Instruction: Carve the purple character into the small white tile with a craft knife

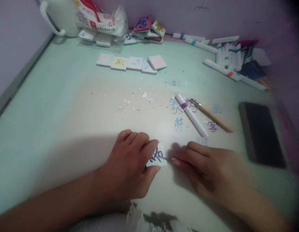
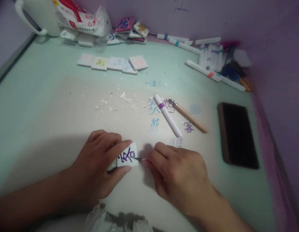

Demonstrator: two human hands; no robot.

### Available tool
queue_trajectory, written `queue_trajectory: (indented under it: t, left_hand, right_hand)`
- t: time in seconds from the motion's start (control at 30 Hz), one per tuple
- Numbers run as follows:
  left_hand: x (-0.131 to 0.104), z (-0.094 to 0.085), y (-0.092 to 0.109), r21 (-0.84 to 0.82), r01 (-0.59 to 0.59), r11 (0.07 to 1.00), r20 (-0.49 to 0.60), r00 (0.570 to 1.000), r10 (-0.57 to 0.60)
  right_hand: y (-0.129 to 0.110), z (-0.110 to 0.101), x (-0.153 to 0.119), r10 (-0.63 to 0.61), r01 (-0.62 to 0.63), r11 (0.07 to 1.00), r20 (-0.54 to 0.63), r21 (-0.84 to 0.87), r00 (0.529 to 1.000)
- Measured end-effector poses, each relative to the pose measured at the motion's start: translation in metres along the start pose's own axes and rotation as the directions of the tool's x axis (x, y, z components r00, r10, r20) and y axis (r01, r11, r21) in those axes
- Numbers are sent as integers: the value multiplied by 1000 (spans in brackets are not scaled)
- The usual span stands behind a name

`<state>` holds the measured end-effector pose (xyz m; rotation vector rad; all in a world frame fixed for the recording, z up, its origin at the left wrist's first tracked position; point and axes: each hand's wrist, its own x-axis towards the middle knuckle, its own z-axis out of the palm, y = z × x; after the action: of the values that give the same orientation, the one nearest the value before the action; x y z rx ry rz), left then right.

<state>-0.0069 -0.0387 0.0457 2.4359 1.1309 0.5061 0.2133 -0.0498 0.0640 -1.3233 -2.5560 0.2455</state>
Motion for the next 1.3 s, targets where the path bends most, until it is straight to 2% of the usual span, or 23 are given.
queue_trajectory:
  t: [0.1, 0.33, 1.0, 1.3]
  left_hand:
    - [0, 1, 0, 12, -6, 1000, -5, 1000, 6]
    - [-1, 3, -1, 35, -39, 999, -51, 998, 40]
    - [3, 2, -6, 130, -121, 984, -36, 991, 126]
    - [3, 3, -8, 142, -104, 984, -29, 994, 109]
  right_hand:
    - [4, 5, -1, 27, -28, 995, 12, 99, 1000]
    - [7, 3, 1, 16, -31, 983, 81, 181, 997]
    - [11, -3, 5, -4, -41, 972, 191, 231, 982]
    - [12, -4, 6, 9, -65, 970, 231, 236, 973]
